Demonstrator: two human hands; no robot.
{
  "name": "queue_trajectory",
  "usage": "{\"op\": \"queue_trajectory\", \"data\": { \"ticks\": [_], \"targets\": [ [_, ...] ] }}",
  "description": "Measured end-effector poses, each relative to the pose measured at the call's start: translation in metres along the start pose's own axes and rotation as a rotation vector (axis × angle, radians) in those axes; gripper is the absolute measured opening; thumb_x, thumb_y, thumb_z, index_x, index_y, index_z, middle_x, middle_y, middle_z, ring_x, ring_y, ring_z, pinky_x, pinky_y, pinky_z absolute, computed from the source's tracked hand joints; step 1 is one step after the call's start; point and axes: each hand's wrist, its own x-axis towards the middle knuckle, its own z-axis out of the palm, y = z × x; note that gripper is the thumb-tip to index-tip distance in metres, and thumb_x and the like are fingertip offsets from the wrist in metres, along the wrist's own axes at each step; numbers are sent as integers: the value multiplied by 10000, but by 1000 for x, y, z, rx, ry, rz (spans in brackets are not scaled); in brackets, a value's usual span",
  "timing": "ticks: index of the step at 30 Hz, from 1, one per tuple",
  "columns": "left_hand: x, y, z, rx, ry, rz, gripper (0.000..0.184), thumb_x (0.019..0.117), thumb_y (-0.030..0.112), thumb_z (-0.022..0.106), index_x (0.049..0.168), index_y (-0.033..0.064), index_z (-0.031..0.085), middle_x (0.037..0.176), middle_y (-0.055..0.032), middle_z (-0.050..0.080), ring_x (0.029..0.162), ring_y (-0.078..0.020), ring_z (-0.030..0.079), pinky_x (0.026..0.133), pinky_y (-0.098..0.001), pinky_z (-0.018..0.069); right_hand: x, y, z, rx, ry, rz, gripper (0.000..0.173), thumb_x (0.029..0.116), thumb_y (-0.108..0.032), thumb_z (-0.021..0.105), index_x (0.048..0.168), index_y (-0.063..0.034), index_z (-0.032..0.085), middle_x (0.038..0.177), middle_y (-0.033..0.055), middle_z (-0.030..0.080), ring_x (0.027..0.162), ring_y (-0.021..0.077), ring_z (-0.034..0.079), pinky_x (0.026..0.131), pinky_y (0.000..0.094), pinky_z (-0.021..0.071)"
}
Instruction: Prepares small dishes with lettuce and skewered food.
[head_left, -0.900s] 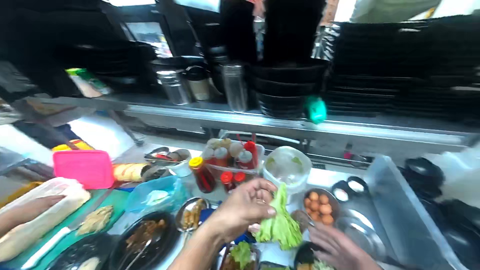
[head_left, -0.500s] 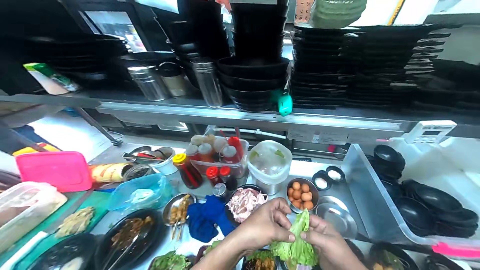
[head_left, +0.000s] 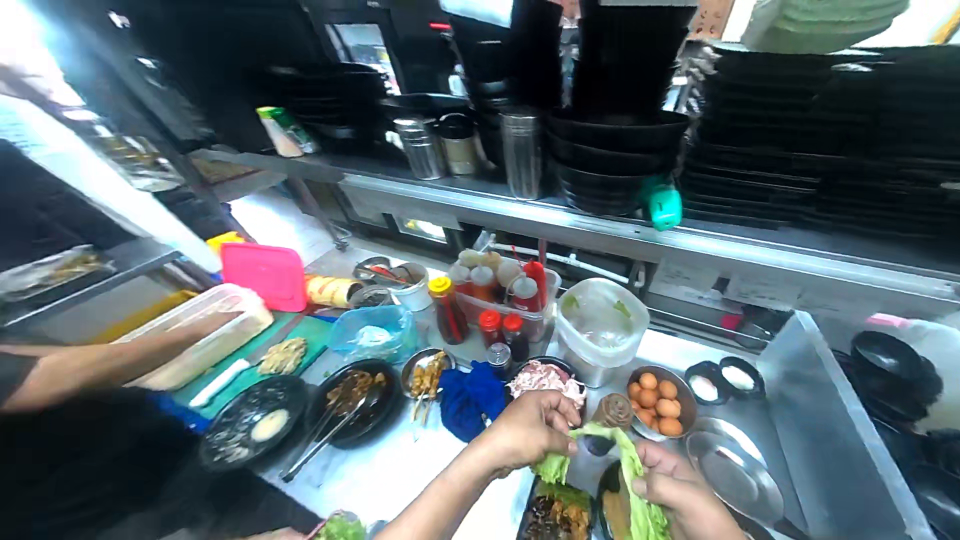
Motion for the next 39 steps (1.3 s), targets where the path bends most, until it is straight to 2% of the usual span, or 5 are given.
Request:
{"op": "queue_trajectory", "data": {
  "ticks": [10, 19, 26, 32, 39],
  "targets": [
    [-134, -23, -142, -303, 741, 226, 269, 910, 56, 719, 1176, 21, 705, 998, -176, 729, 854, -275, 712, 774, -432, 618, 88, 59, 82, -353, -31, 488, 332, 934, -237, 725, 1211, -60, 673, 1010, 137, 734, 877, 273, 721, 753, 499, 617],
    [-199, -32, -159, -379, 954, 353, 239, 953, 56, 679, 1182, -2, 715, 1018, -204, 705, 800, -262, 679, 718, -379, 607, 242, 19, 262, -402, -117, 87, 639, 957, -355, 716, 1490, -109, 464, 1307, 142, 660, 1112, 287, 702, 916, 486, 615],
    [-160, -85, -104, -187, 594, 115, 132, 933, 154, 722, 1015, 57, 757, 892, -83, 740, 718, -190, 689, 658, -354, 602, 161, 37, 201, -1157, -486, -443, 240, 945, -320, 703, 1131, -177, 752, 1045, -19, 735, 925, 83, 693, 839, 323, 601],
    [-121, -98, -39, 340, 469, -20, 179, 960, 265, 653, 1009, 143, 774, 956, -1, 754, 901, -136, 715, 854, -442, 592, 120, 36, 136, -1517, -619, -294, 150, 891, -242, 656, 835, -105, 672, 790, 76, 664, 785, 254, 676, 696, 507, 550],
    [-94, -89, -2, -528, 475, 25, 222, 1017, 135, 628, 1182, 29, 731, 1044, -152, 735, 822, -261, 720, 707, -406, 632, 141, -68, 73, -1668, 154, -130, 362, 1034, -341, 580, 1327, -151, 675, 1151, 133, 716, 1040, 331, 699, 910, 582, 569]
  ]
}}
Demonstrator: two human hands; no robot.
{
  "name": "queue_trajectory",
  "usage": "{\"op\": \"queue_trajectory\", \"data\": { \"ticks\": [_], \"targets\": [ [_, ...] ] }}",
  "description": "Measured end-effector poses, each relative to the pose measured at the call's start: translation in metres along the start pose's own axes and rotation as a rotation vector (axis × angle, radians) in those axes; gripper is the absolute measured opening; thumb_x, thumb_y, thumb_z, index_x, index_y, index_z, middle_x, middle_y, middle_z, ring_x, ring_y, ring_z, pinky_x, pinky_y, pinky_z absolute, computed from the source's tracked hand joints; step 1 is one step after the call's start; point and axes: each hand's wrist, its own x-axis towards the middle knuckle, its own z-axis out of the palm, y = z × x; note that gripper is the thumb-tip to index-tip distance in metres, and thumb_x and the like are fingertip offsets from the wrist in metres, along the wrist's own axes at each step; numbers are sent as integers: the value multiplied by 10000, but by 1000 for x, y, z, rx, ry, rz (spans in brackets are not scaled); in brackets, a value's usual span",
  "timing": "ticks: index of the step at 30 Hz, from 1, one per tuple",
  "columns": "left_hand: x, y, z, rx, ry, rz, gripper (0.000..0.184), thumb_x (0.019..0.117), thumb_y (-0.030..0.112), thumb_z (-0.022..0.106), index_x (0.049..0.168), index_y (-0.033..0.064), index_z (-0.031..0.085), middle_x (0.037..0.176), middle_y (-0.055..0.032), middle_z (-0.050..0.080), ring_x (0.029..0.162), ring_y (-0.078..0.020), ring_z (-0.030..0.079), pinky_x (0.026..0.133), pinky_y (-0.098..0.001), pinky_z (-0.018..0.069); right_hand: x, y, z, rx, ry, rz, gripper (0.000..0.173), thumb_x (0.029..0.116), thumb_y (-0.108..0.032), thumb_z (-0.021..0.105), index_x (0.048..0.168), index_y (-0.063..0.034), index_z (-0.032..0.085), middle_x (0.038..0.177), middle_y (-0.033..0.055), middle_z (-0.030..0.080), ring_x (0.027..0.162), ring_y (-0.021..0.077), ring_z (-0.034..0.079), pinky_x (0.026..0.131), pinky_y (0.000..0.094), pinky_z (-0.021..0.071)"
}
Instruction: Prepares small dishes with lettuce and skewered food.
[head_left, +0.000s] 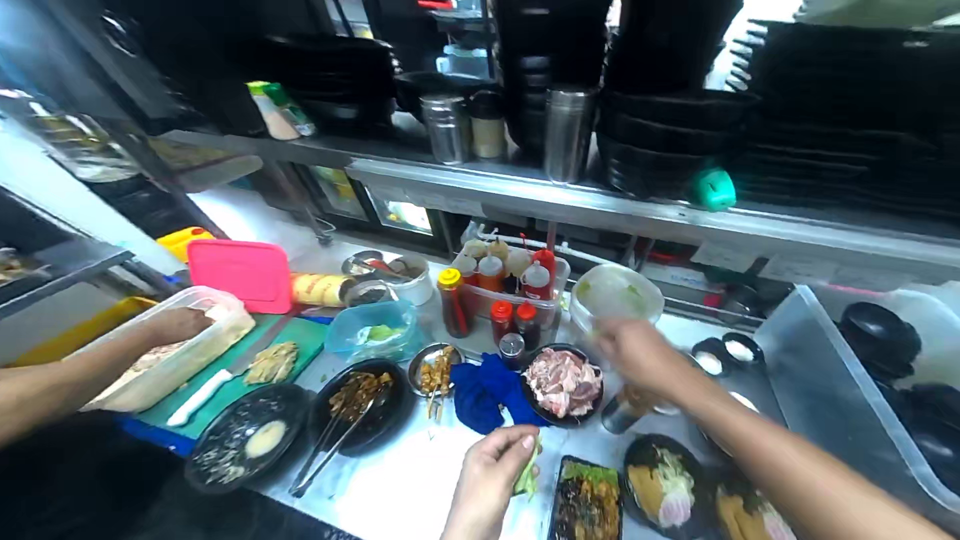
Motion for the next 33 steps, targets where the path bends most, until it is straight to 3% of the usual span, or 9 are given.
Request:
{"op": "queue_trajectory", "data": {
  "ticks": [3, 7, 10, 14, 17, 22, 26, 29, 33],
  "targets": [
    [-4, -6, 31, -316, -68, -175, 349, 1103, 205, 447, 1307, 28, 667, 1123, -196, 706, 829, -255, 698, 629, -365, 589, -27, 10, -22, -44, 94, 48, 510, 1017, -345, 619, 1478, -142, 541, 1273, 129, 665, 1084, 325, 683, 917, 583, 567],
    [-19, -29, 81, -469, -244, -349, 621, 1121, 479, 219, 1376, 66, 606, 1027, -173, 705, 723, -211, 667, 603, -343, 578, -129, 16, 6, 183, -217, -333, 328, 946, -133, 647, 1259, -207, 710, 1339, -17, 662, 1277, 166, 597, 1098, 450, 502],
    [-37, -58, 119, -340, -418, -411, 713, 1083, 586, 121, 1403, 150, 587, 918, -87, 717, 616, -132, 622, 531, -294, 545, -215, 31, 58, 259, -111, -393, 189, 991, -150, 629, 1134, -193, 745, 1330, -4, 660, 1233, 211, 611, 1032, 426, 532],
    [-57, -97, 169, 11, -620, -436, 634, 1115, 467, 121, 1457, 79, 488, 953, -83, 702, 566, -127, 580, 495, -294, 526, -308, 73, 111, 359, 97, -86, 214, 994, -224, 649, 1179, -170, 742, 1177, 32, 707, 1138, 199, 651, 1006, 382, 541],
    [-67, -118, 206, 247, -793, -424, 663, 1102, 521, 153, 1492, 89, 470, 1009, -115, 723, 605, -164, 601, 528, -339, 528, -362, 94, 125, 525, 150, 125, 115, 948, -255, 725, 989, -160, 776, 1019, 25, 713, 1012, 162, 672, 921, 364, 572],
    [-80, -131, 278, 253, -888, -539, 703, 1091, 556, 129, 1496, 83, 455, 1088, -174, 730, 709, -266, 703, 606, -430, 608, -440, 150, 104, 832, 269, 488, 112, 952, -209, 726, 983, -102, 739, 1006, 22, 716, 913, 129, 692, 827, 345, 610],
    [-92, -135, 325, 169, -794, -638, 720, 1092, 570, 148, 1482, 52, 462, 1158, -225, 719, 889, -362, 740, 755, -513, 626, -498, 222, 86, 1011, 639, 904, 162, 921, -179, 750, 1039, -74, 718, 878, 75, 736, 713, 218, 710, 627, 405, 627],
    [-102, -146, 341, 197, -740, -657, 666, 1108, 524, 194, 1438, 39, 509, 1156, -213, 717, 913, -355, 735, 778, -516, 623, -524, 278, 97, 973, 741, 1152, 194, 910, -194, 766, 1050, -66, 726, 868, 91, 746, 679, 234, 709, 597, 408, 618],
    [-117, -160, 340, 293, -680, -643, 582, 1117, 476, 278, 1406, 48, 546, 1175, -169, 721, 933, -319, 736, 790, -490, 625, -548, 321, 124, 541, 600, 1274, 174, 894, -260, 766, 996, -120, 750, 868, 37, 746, 756, 200, 722, 722, 478, 626]
  ]
}}
